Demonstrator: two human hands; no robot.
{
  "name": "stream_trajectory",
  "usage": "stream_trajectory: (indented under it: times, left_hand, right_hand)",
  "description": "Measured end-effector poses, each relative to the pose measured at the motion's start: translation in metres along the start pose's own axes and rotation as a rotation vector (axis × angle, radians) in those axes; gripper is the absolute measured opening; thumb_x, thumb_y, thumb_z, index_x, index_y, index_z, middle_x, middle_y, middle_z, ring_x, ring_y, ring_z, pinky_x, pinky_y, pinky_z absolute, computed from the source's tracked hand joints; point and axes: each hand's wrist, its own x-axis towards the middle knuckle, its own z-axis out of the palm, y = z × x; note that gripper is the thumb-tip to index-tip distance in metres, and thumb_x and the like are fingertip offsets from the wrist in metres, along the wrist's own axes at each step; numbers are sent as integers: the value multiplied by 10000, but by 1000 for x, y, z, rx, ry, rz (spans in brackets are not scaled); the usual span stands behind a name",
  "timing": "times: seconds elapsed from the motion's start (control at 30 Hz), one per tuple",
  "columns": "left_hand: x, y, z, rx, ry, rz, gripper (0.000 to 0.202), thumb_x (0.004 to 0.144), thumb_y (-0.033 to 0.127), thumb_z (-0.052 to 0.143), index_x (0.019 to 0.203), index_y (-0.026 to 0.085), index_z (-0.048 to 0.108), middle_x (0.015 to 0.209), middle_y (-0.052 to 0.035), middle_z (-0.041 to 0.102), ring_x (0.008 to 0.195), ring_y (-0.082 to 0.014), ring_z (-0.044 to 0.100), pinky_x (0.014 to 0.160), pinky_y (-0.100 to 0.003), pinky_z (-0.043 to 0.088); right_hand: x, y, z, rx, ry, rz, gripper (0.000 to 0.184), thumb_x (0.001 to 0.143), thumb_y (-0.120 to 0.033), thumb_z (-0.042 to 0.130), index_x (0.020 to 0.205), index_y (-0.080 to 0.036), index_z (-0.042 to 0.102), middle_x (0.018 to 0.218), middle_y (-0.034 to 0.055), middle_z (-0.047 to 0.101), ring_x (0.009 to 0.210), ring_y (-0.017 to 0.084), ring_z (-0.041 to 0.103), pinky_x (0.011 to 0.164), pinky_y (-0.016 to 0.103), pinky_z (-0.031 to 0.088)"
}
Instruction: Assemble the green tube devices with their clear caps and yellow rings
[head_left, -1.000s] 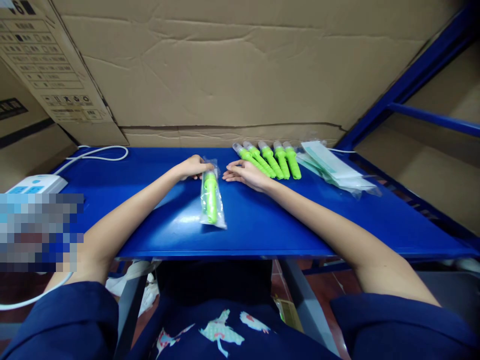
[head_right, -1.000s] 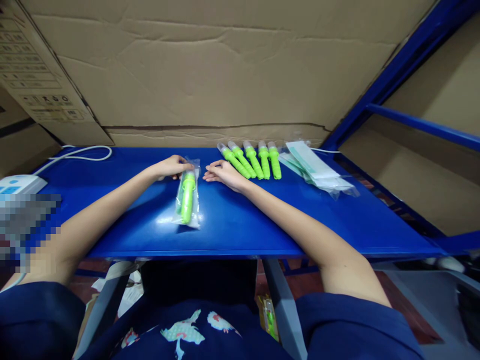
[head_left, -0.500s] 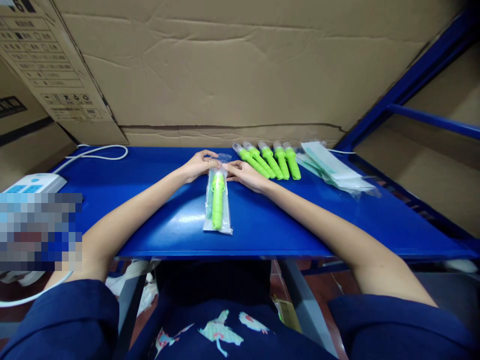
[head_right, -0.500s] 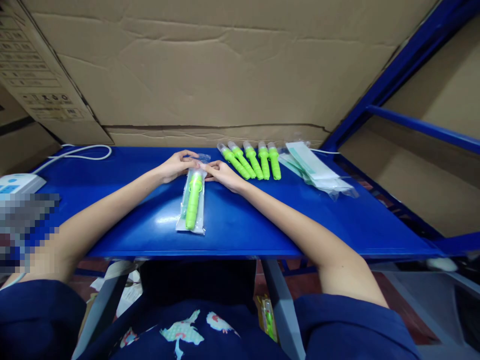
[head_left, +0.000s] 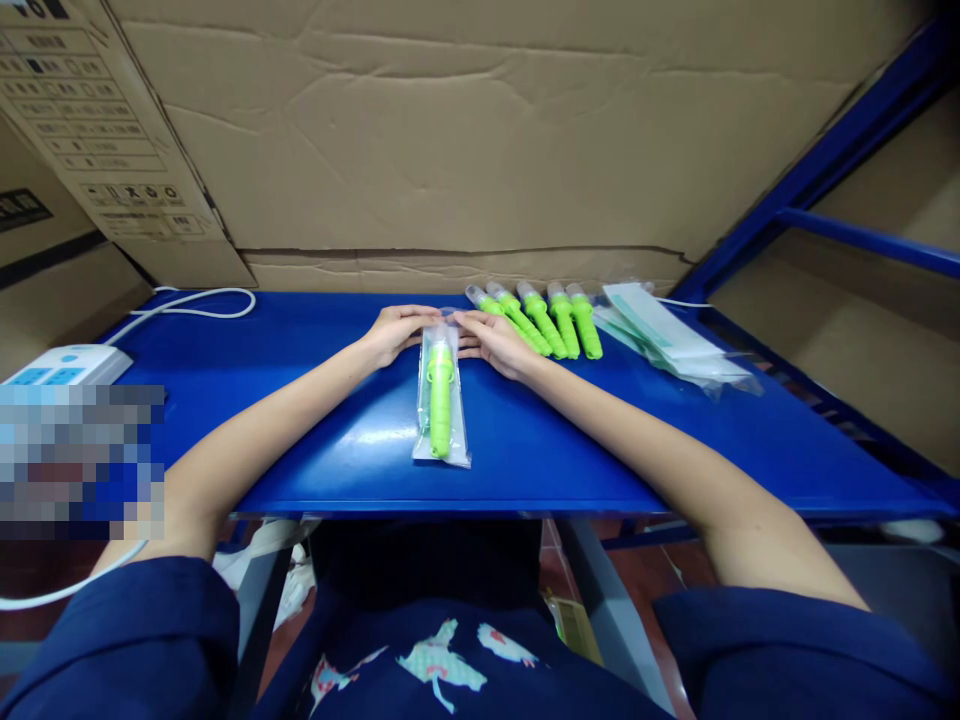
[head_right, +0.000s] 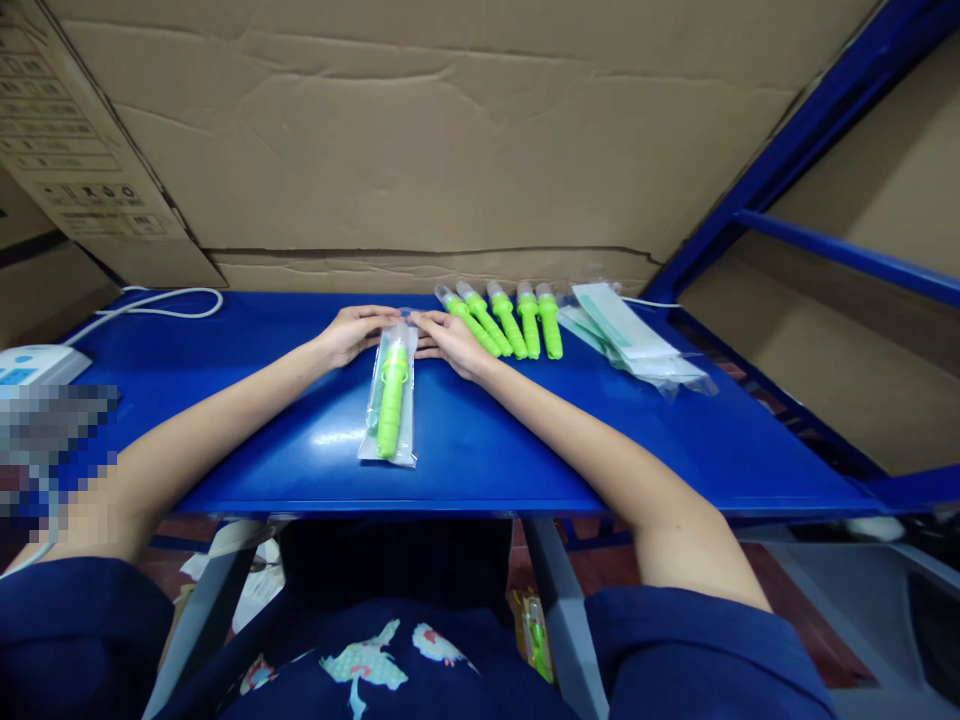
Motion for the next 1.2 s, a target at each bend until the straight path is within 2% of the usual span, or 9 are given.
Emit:
stream_trajectory:
  times: [0.17,0.3,0.57,0.67,0.77,0.87,0.97,1.1,1.2]
  left_hand:
    - [2,-5,-6,128,-69,137,208,688,185,830,873,139,747,867,-43,778,837,-166,719,845,-314,583]
    - [6,-8,-12,195,-146,228,271,703,269,830,921,131,749,882,-54,782,799,-157,710,756,-272,565]
    - [3,-2,-16,233,-268,235,326,705,324,842,960,133,770,987,-84,789,923,-194,730,825,-301,590]
    - [2,0,-15,152,-299,172,371,761,463,803,912,125,775,1055,-119,785,1005,-230,733,888,-349,597]
    - [3,-2,-14,166,-246,174,474,704,537,863,897,114,773,1031,-132,788,969,-228,737,909,-361,595]
    - [6,-6,-15,203,-211,182,563,566,449,972,963,114,755,1031,-124,788,906,-199,733,882,-346,595]
    - [8,-8,-15,164,-186,169,654,530,406,996,1050,126,715,1066,-127,780,899,-194,731,820,-335,599]
    - [6,-7,-14,153,-171,202,652,542,383,992,1058,118,693,1084,-134,765,940,-204,720,807,-323,590]
    - [3,-5,-9,145,-158,224,652,546,381,986,1061,120,684,1103,-126,745,967,-203,703,830,-326,579]
  right_hand:
    - [-1,6,-1,-12,-18,-68,198,865,-149,773,1053,-161,712,803,15,768,671,117,727,635,221,637]
    - [1,11,-4,10,18,-112,208,821,-117,763,1023,-149,727,761,13,764,641,118,718,656,247,649]
    - [4,13,-7,14,47,-146,211,717,-132,813,923,-150,772,819,36,786,683,133,724,735,282,651]
    - [5,14,-7,15,45,-163,199,700,-143,823,893,-157,778,836,33,788,713,134,724,766,291,643]
    - [5,15,-6,-5,57,-173,161,720,-150,804,878,-159,777,874,34,791,743,134,720,792,296,635]
    - [4,12,-4,-43,78,-153,65,803,-116,705,834,-150,751,823,38,773,709,127,707,744,267,621]
    - [1,5,-2,-25,65,-99,173,944,-141,544,861,-159,696,751,34,739,651,126,694,634,233,595]
    - [-2,1,-1,20,42,6,175,1035,-328,552,949,-188,611,711,29,718,604,143,679,557,230,573]
    - [-2,5,-1,-41,-105,99,298,1020,-439,602,937,-156,645,746,67,730,638,147,689,583,225,579]
